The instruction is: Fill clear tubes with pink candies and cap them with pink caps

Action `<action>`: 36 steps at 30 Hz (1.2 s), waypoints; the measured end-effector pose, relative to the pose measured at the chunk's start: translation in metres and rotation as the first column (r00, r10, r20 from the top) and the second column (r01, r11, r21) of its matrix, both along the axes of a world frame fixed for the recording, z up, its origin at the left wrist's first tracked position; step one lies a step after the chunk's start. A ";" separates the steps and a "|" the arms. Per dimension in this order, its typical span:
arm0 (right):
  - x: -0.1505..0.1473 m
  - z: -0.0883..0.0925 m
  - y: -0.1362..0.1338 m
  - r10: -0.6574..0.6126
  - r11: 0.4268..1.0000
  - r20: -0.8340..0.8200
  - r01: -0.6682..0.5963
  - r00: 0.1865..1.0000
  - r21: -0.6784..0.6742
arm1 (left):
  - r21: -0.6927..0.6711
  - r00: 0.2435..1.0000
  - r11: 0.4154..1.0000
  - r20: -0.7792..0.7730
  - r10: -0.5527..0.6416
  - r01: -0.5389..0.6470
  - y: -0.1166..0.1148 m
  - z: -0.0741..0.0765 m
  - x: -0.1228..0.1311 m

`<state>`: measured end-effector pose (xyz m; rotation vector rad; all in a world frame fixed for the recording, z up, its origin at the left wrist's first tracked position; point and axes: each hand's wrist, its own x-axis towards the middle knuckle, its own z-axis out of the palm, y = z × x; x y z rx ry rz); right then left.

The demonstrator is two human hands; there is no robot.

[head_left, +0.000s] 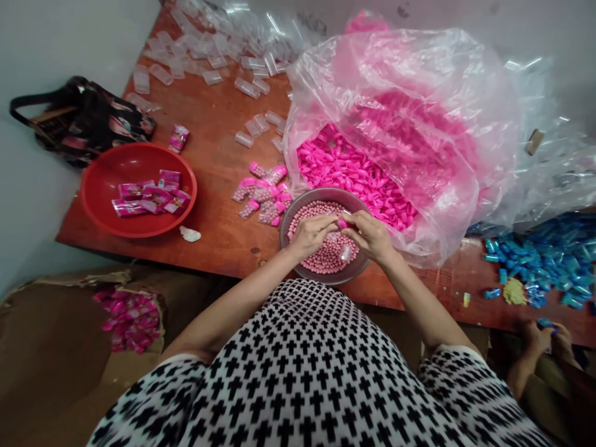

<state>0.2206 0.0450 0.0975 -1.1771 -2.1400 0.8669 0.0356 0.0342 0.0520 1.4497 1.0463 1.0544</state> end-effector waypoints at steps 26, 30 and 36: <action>-0.027 -0.028 -0.002 -0.525 0.515 -0.484 -0.192 0.700 -0.836 | 0.104 0.986 0.983 -0.046 0.160 -0.154 -0.015 -0.023 -0.034; -0.039 -0.027 -0.001 -0.492 0.277 -0.440 -0.344 0.751 -0.897 | 0.141 0.991 0.984 -0.061 0.120 -0.110 -0.020 -0.021 -0.033; -0.070 -0.042 -0.021 -0.686 0.283 -0.400 -0.284 0.608 -0.916 | 0.055 0.984 0.984 -0.053 0.172 -0.169 -0.031 -0.026 -0.034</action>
